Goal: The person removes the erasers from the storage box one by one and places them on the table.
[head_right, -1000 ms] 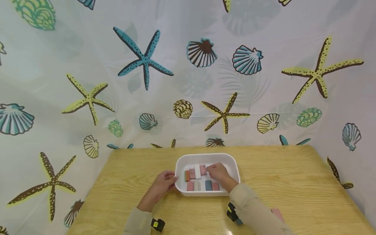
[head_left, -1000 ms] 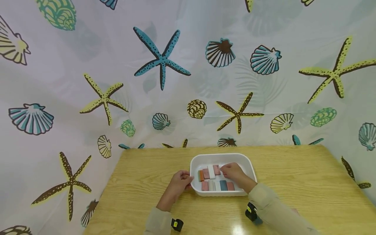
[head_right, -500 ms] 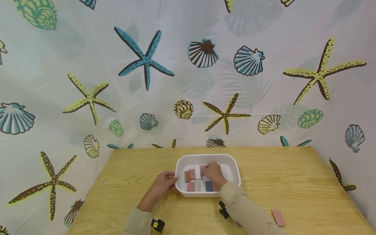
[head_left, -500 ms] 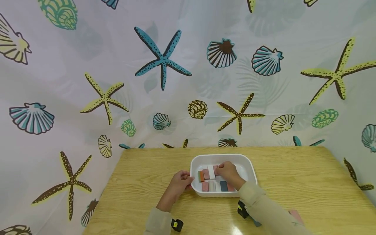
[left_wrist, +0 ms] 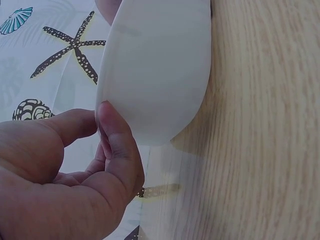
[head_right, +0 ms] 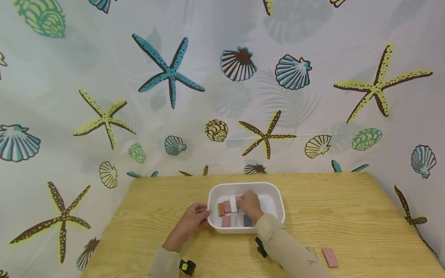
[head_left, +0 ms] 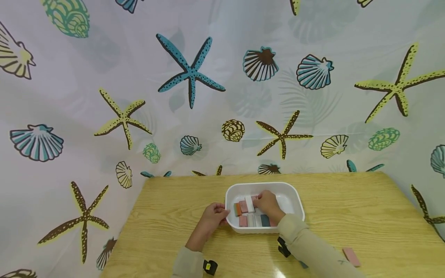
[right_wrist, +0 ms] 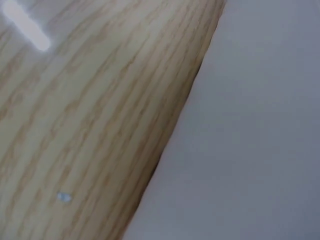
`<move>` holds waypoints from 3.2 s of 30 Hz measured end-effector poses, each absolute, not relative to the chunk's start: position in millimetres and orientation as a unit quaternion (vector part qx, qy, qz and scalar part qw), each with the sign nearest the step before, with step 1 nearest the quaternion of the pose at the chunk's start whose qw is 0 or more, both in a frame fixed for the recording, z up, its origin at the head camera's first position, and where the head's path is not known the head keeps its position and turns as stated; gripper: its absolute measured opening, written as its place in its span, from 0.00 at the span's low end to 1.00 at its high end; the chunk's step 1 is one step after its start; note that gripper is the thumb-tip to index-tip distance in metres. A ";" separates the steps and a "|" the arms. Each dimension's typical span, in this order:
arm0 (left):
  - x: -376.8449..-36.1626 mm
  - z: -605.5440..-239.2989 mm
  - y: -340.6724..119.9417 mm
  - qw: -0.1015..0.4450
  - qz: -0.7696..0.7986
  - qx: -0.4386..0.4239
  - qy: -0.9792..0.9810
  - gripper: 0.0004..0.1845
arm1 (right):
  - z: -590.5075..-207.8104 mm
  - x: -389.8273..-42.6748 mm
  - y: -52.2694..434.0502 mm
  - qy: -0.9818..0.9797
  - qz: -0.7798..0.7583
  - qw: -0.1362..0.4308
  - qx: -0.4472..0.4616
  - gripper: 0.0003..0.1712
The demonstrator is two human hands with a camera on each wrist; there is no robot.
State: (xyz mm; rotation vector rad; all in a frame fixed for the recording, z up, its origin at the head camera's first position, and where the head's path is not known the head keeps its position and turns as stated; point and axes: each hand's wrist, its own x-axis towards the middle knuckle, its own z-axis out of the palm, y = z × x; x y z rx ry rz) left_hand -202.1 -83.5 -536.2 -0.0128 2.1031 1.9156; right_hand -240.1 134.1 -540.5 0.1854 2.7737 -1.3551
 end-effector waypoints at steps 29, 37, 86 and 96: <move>-201.5 -535.9 -83.6 0.149 0.662 -0.012 0.734 0.17 | -536.3 -236.5 131.5 0.918 -0.397 0.010 0.027 0.18; -201.3 -534.3 -83.3 0.154 0.663 -0.020 0.733 0.17 | -527.1 -224.1 142.7 0.895 -0.443 0.042 0.032 0.12; -199.9 -532.0 -86.1 0.151 0.665 -0.011 0.731 0.17 | -534.6 -76.2 201.4 0.852 -0.507 0.130 0.004 0.21; -200.3 -533.4 -84.4 0.154 0.663 -0.009 0.733 0.19 | -549.8 -72.9 197.7 0.870 -0.464 0.165 0.009 0.20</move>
